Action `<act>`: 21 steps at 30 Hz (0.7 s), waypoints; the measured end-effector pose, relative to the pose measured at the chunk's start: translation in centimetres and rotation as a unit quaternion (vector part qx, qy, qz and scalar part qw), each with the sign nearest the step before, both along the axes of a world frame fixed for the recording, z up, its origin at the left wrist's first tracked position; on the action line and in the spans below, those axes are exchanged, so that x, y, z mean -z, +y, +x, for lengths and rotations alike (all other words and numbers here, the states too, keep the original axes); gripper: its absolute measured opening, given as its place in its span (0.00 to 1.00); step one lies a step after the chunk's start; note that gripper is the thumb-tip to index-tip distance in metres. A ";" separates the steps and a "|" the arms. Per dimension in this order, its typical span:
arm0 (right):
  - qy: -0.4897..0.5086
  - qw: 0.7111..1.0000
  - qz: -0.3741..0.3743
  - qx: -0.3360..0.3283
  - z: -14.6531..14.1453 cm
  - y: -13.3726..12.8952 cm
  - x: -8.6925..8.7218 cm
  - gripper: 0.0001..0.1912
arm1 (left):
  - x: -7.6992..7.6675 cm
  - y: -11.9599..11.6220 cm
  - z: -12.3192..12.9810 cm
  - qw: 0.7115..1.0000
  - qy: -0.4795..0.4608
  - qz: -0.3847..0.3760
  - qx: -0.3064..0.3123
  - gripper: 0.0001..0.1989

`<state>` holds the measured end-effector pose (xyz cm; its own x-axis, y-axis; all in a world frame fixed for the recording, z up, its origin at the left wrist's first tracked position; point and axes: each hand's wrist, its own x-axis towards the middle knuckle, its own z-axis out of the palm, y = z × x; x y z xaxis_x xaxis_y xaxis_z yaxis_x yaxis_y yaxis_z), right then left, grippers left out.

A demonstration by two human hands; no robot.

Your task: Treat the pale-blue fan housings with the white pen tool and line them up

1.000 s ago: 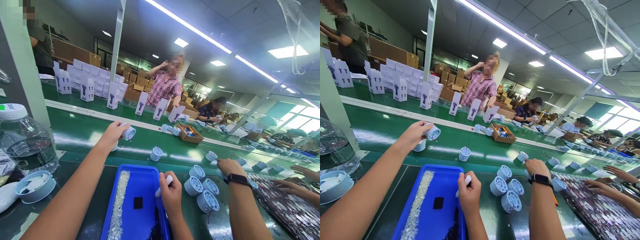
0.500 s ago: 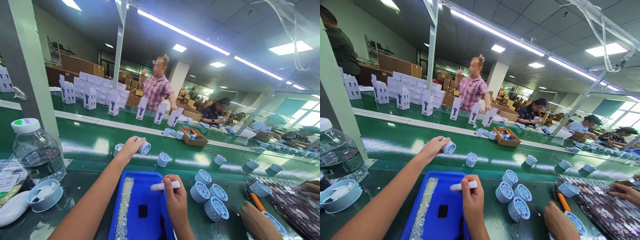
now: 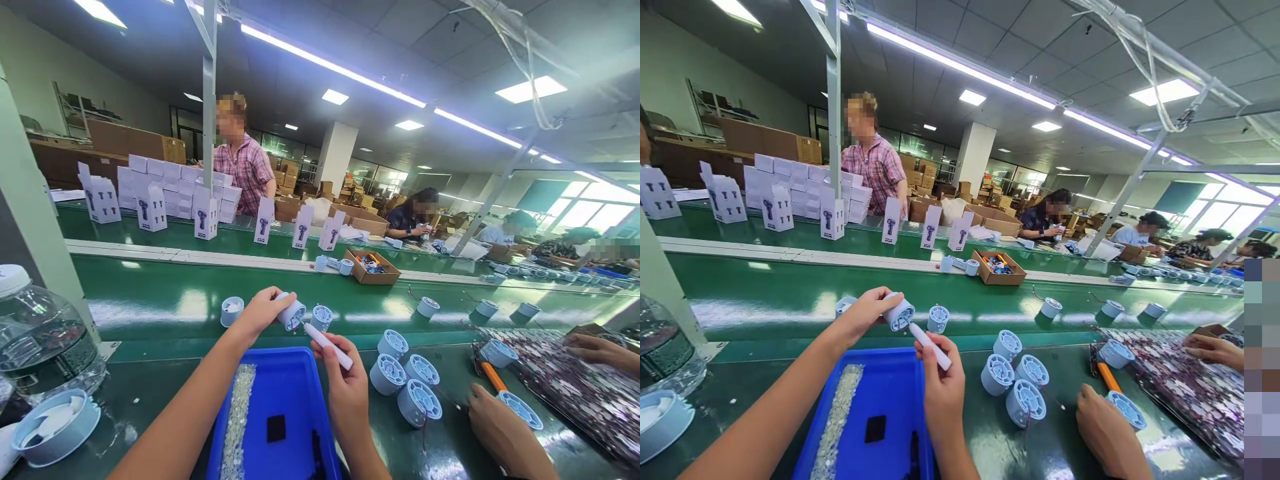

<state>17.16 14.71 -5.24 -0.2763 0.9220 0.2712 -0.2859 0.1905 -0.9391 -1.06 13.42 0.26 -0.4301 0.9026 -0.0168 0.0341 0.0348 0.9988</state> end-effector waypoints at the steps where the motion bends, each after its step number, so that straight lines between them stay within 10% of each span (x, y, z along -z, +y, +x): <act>1: 0.002 1.000 0.001 0.000 0.0 0.0 0.0 0.20 | -0.1 0.0 0.1 1.000 0.002 0.000 0.003 0.23; 15: 0.018 1.000 -0.001 -0.017 -0.4 -0.1 0.2 0.20 | -0.6 0.2 1.2 0.999 0.019 -0.021 0.014 0.25; 21: -0.054 0.998 0.040 -0.019 -1.3 -0.3 -0.3 0.17 | -2.8 0.2 3.5 0.984 0.089 0.088 -0.129 0.17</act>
